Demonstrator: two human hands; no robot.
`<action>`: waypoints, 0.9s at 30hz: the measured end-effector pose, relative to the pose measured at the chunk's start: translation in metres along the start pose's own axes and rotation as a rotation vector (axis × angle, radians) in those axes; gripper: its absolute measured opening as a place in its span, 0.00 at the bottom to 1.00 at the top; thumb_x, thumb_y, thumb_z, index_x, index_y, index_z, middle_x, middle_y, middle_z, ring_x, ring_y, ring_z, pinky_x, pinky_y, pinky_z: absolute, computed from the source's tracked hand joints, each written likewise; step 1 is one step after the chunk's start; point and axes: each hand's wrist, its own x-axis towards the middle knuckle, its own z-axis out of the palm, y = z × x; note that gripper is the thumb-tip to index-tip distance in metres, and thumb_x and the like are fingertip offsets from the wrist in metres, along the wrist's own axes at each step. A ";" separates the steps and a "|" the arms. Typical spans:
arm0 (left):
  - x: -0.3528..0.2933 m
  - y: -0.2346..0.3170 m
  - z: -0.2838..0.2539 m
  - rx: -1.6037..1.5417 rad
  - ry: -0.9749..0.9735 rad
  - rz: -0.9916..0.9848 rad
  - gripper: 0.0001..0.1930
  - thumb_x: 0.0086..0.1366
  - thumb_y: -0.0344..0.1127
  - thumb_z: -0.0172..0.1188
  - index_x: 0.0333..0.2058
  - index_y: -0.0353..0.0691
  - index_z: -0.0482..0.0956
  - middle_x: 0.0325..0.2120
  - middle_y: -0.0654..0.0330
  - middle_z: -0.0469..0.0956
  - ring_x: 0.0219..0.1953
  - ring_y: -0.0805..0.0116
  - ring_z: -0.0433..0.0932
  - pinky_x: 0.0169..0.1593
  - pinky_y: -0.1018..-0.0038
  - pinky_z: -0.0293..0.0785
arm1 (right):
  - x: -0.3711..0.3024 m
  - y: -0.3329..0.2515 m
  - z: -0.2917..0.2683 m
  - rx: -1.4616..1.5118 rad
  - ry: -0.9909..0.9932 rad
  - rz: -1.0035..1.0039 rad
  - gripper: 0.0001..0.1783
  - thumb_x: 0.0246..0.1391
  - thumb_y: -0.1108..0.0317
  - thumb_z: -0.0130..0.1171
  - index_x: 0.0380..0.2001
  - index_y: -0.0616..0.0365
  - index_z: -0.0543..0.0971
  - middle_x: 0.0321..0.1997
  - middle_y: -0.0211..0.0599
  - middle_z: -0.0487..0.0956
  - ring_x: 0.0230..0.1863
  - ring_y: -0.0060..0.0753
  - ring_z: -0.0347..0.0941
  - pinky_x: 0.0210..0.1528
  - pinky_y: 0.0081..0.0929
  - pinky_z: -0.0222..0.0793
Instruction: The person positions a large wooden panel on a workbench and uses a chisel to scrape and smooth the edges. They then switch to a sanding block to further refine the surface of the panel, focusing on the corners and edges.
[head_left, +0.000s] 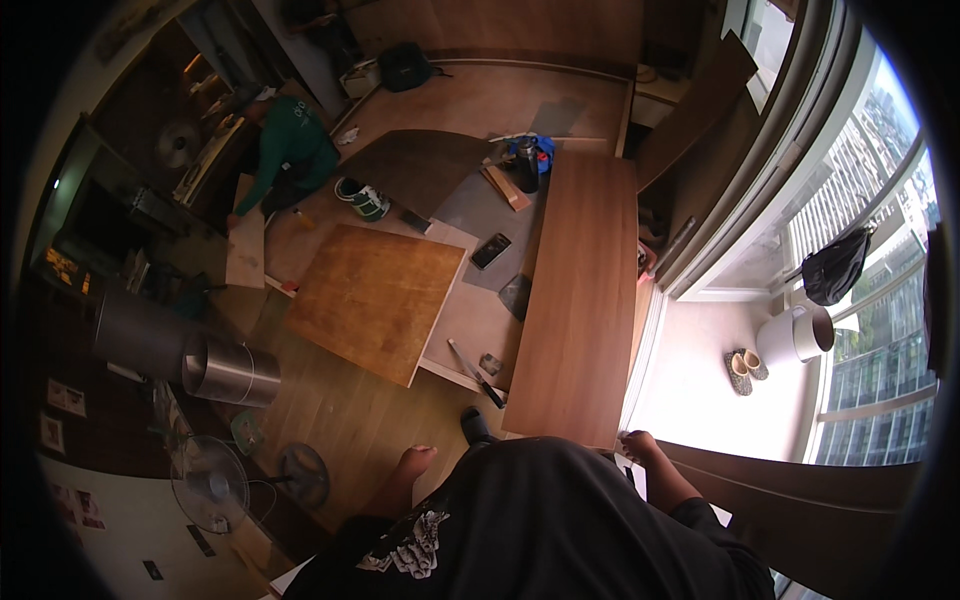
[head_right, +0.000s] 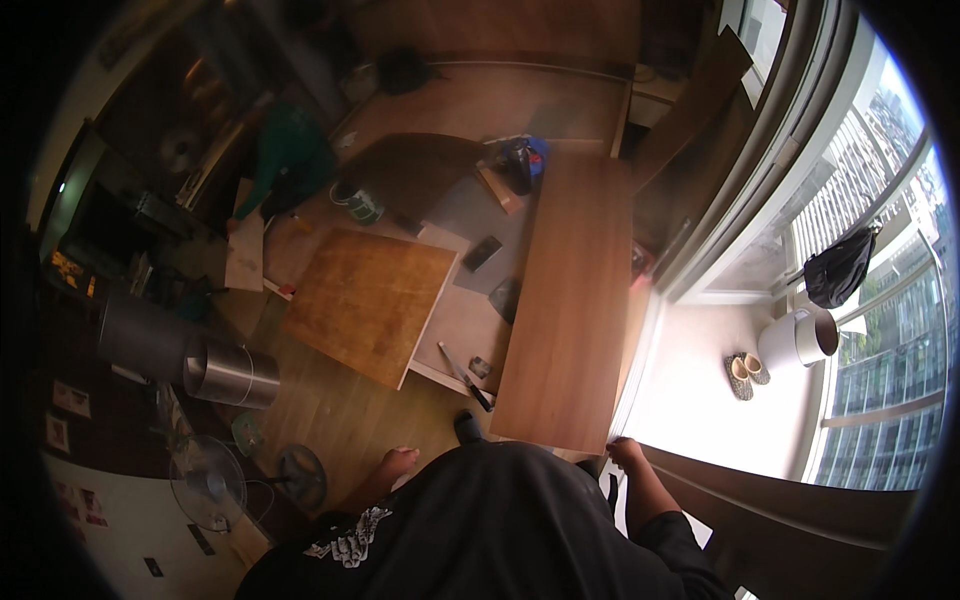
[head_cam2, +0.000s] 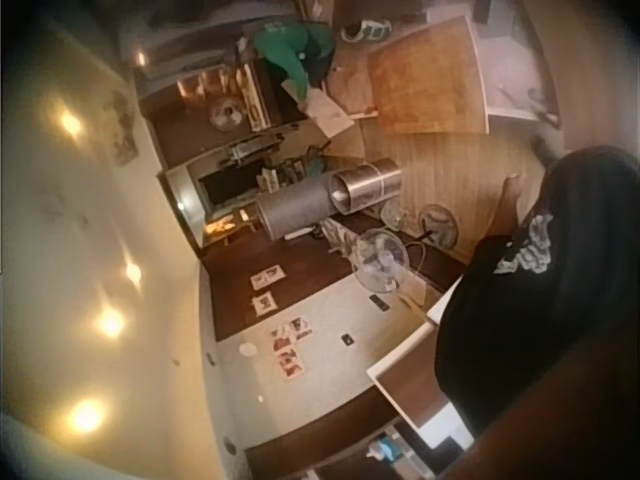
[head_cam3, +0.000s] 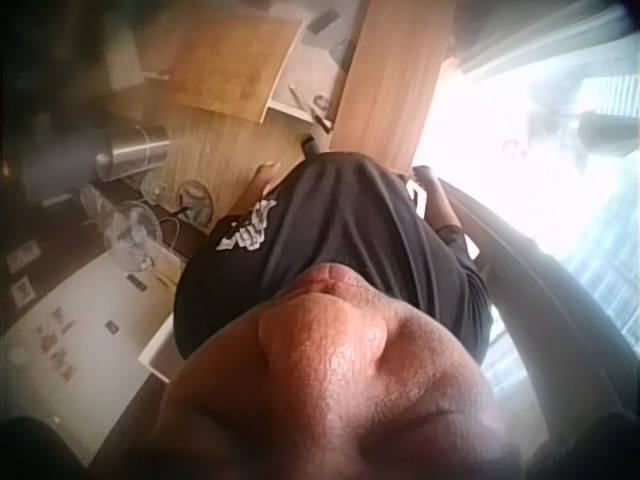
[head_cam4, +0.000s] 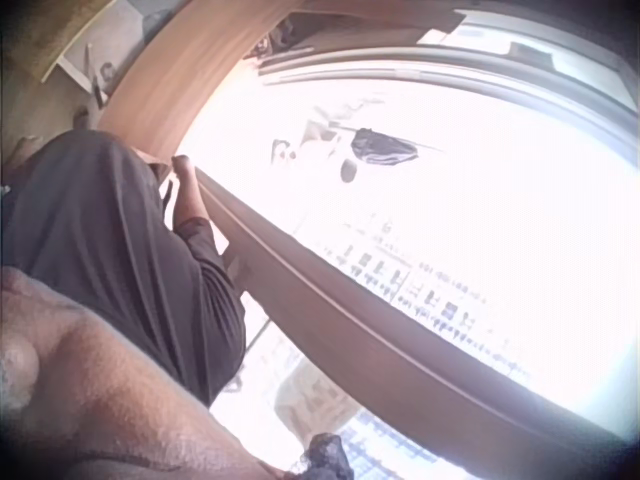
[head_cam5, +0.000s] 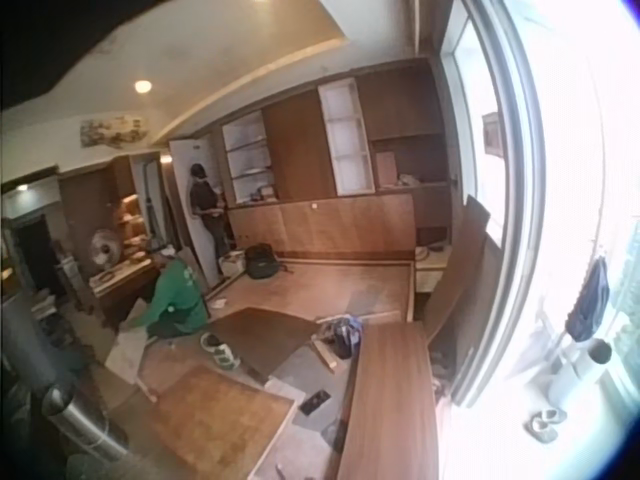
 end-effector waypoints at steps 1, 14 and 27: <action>0.000 0.001 0.000 0.002 -0.001 -0.003 0.24 0.63 0.49 0.61 0.45 0.32 0.83 0.41 0.46 0.85 0.45 0.54 0.84 0.50 0.63 0.76 | -0.004 -0.003 -0.001 0.005 0.009 -0.006 0.11 0.62 0.60 0.60 0.39 0.57 0.80 0.29 0.35 0.79 0.26 0.33 0.75 0.27 0.37 0.70; 0.016 -0.001 0.010 0.031 -0.030 0.042 0.24 0.64 0.51 0.62 0.46 0.33 0.83 0.41 0.46 0.84 0.46 0.54 0.83 0.50 0.63 0.76 | -0.025 -0.017 -0.004 0.026 0.041 0.009 0.12 0.61 0.60 0.60 0.36 0.58 0.81 0.25 0.33 0.78 0.22 0.30 0.72 0.24 0.31 0.68; -0.006 0.045 0.004 0.098 -0.029 0.119 0.26 0.70 0.49 0.55 0.19 0.34 0.81 0.19 0.52 0.82 0.25 0.58 0.81 0.39 0.63 0.76 | 0.023 0.033 -0.016 -0.074 0.130 -0.141 0.07 0.53 0.70 0.64 0.26 0.63 0.80 0.24 0.42 0.81 0.21 0.33 0.76 0.21 0.34 0.71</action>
